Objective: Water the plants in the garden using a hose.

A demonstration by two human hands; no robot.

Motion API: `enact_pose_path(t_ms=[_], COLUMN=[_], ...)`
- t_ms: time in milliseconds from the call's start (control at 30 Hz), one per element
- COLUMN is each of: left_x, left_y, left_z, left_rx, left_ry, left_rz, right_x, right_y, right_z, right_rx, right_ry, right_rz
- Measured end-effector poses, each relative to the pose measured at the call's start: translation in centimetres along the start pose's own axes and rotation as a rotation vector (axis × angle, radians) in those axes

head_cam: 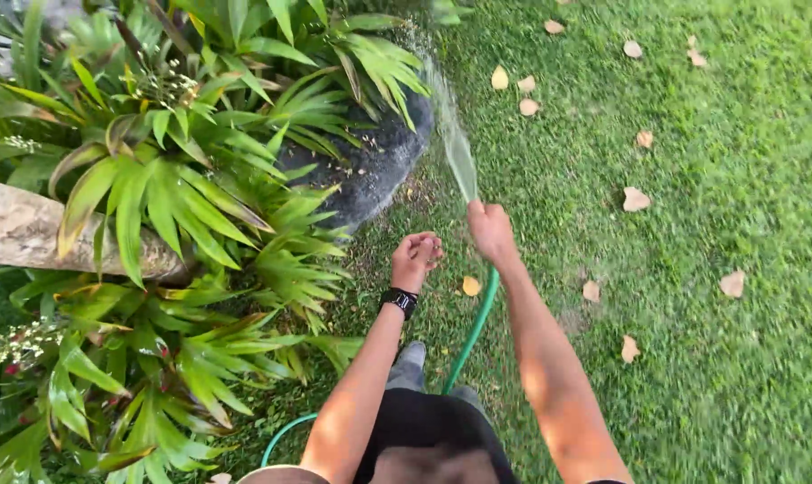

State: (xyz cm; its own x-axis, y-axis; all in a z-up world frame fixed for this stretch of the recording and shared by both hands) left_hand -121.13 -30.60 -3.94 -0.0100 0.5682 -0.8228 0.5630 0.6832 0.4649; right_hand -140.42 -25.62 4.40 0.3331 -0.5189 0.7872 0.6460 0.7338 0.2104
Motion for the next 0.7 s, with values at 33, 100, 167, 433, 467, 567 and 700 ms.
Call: enact_pose_path(t_ms=[33, 100, 167, 433, 467, 567, 700], left_x=[-0.8, -1.9, -3.6, -7.5, -7.5, -8.1, -8.2], left_y=[-1.1, -3.1, -5.1, -13.2, -14.3, -17.2, -20.0], left_z=[0.0, 0.2, 0.3, -0.8, -1.1, -2.9, -4.3], left_rx=[-0.015, -0.044, -0.082, -0.307, -0.338, -0.476, -0.636], left_ry=[0.003, 0.061, 0.08, 0.128, 0.154, 0.167, 0.145], left_rz=[-0.008, -0.056, -0.083, -0.185, -0.184, -0.171, -0.13], right_x=[1.3, 3.8, 5.2, 10.5, 10.6, 11.2, 8.5], right_y=[-2.0, -5.7, -10.2, -28.3, -30.1, -34.5, -38.6], right_z=[1.0, 2.9, 3.8, 7.3, 7.1, 6.1, 1.7], right_rx=[0.013, 0.01, 0.009, -0.004, 0.043, 0.181, 0.32], right_ry=[-0.002, 0.023, 0.037, 0.103, 0.072, 0.028, -0.005], right_rz=[0.012, 0.08, 0.132, 0.427, 0.407, 0.412, 0.419])
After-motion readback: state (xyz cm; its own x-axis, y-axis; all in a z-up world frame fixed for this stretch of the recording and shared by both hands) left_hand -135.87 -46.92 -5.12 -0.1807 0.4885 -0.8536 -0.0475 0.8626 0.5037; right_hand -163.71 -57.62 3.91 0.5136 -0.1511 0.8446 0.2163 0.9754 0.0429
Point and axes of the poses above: each hand's wrist, its own y-axis away from the middle knuckle, its own z-axis out of the back of the hand, x = y × z, the point moved 3 cm from there along -y, towards the middle knuckle, and after that the axes turned 8 degrees about z, right-handed, at the moved point
